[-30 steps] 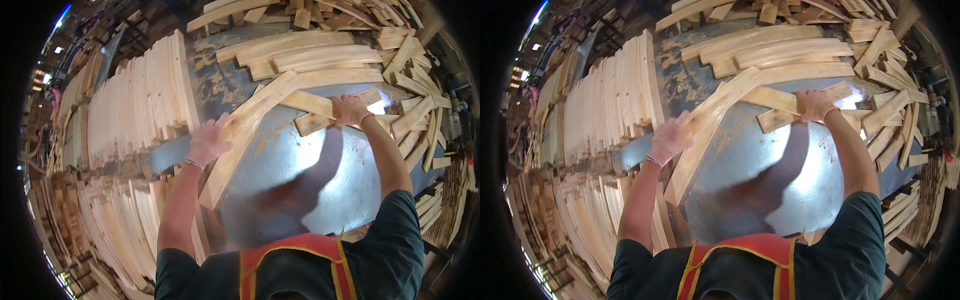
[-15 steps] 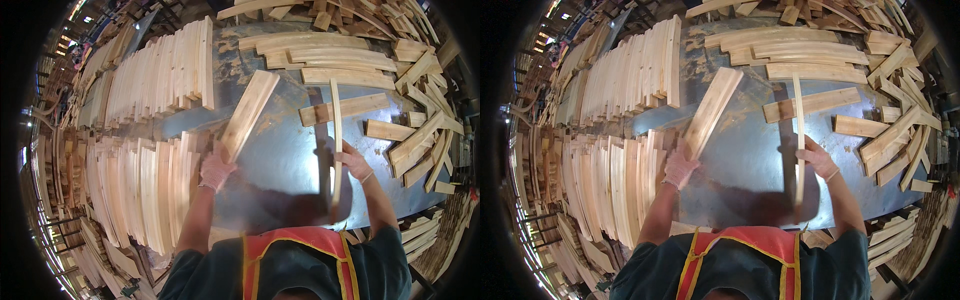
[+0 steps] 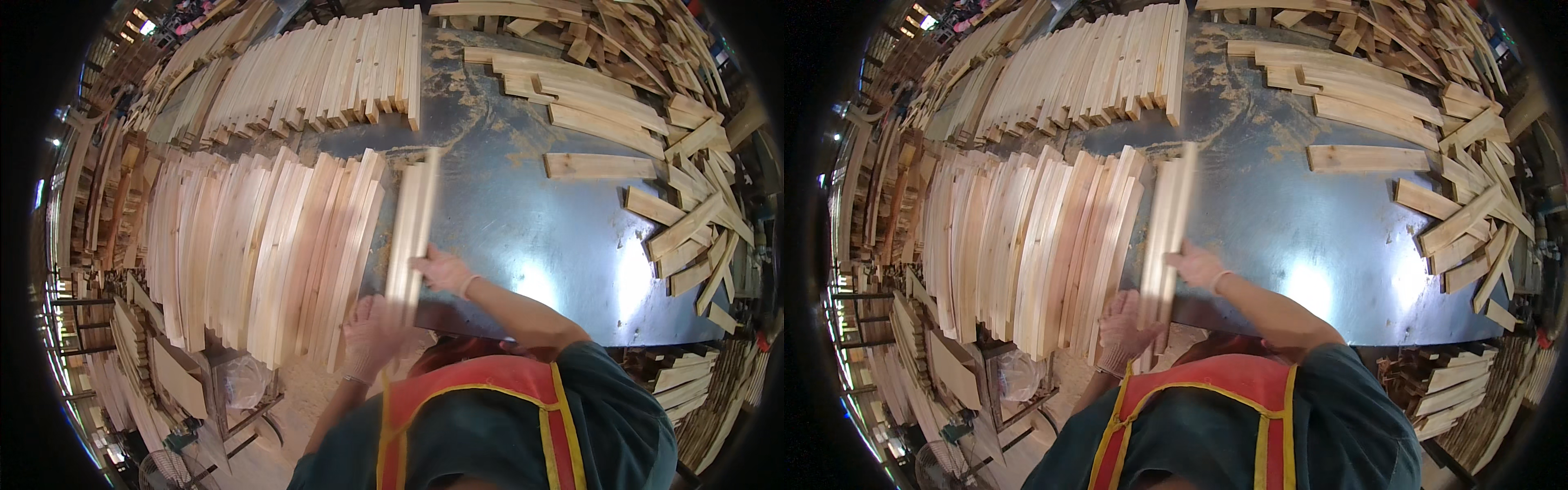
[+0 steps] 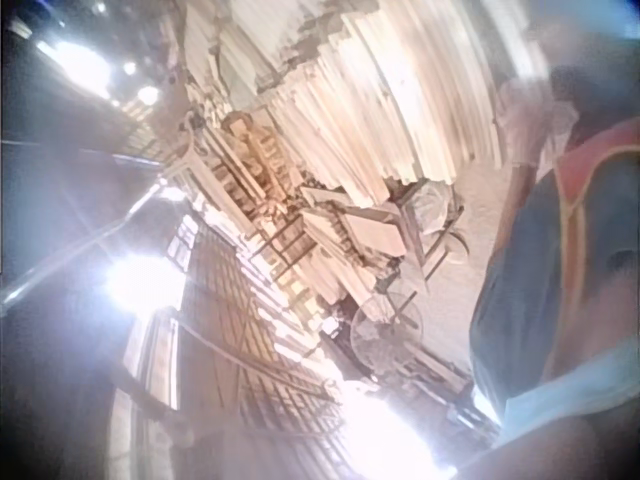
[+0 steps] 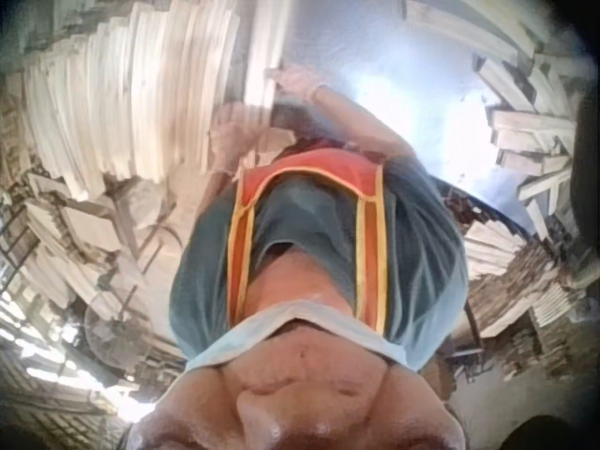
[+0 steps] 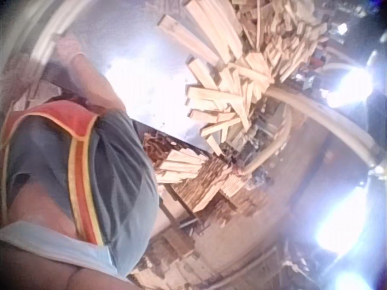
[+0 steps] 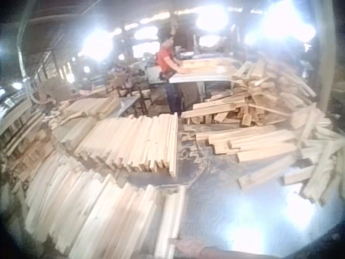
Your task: The person sorts and stacks wooden planks on a metal table in a workshop. They pick up planks from a disorganized pile, align them, and place them into a neat stack, repeating this process continuously.
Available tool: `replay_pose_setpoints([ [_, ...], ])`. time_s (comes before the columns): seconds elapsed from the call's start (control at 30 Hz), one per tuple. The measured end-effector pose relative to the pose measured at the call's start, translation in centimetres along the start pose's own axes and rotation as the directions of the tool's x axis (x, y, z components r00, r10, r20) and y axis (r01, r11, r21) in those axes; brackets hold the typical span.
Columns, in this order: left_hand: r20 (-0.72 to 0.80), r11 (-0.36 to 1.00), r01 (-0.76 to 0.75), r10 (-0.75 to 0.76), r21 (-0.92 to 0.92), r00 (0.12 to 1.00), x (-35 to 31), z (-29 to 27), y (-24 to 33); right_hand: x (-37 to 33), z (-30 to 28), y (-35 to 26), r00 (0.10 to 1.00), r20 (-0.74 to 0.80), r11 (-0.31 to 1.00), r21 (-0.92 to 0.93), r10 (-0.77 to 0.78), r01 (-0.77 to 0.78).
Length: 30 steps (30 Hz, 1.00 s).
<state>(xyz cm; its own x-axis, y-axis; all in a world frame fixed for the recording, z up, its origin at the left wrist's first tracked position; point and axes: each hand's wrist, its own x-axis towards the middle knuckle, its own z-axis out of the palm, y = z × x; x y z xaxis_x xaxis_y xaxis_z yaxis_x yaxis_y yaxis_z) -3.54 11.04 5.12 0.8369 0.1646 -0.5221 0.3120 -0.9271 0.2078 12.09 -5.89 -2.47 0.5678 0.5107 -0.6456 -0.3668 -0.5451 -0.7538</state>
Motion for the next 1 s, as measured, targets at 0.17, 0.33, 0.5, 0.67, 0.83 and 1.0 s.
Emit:
replay_pose_setpoints([
  [0.17, -0.455, 0.950, 0.005, 0.145, 0.311, 0.879, 4.6, 6.0, -8.2, 4.7, 3.8, -2.1, 0.976, 0.095, 0.916, -0.338, -0.195, 0.216],
  [0.33, -0.506, 0.974, -0.012, 0.128, 0.225, 0.853, 4.7, 6.8, -8.0, 6.3, -10.5, 3.5, 0.904, -0.088, 0.783, -0.540, -0.418, 0.309],
  [0.5, -0.355, 0.959, -0.090, 0.186, 0.270, 0.916, 6.0, 6.2, 1.7, -1.7, -31.8, 8.7, 0.714, -0.454, 0.364, -0.885, -0.533, -0.291],
  [0.67, -0.265, 0.896, -0.375, 0.431, 0.237, 0.862, 8.0, 5.3, 16.0, -4.3, -37.3, 9.2, 0.912, -0.264, 0.259, -0.948, -0.313, -0.185],
  [0.83, -0.171, 0.844, -0.454, 0.511, 0.285, 0.842, 11.5, 6.2, 27.9, -7.2, -29.0, 12.1, 0.532, -0.059, 0.256, -0.918, -0.845, 0.304],
  [1.0, -0.230, 0.829, -0.428, 0.524, 0.360, 0.820, 15.8, 10.5, 28.3, -19.2, -34.9, 15.6, 0.454, -0.749, 0.744, -0.624, -0.482, -0.238],
])
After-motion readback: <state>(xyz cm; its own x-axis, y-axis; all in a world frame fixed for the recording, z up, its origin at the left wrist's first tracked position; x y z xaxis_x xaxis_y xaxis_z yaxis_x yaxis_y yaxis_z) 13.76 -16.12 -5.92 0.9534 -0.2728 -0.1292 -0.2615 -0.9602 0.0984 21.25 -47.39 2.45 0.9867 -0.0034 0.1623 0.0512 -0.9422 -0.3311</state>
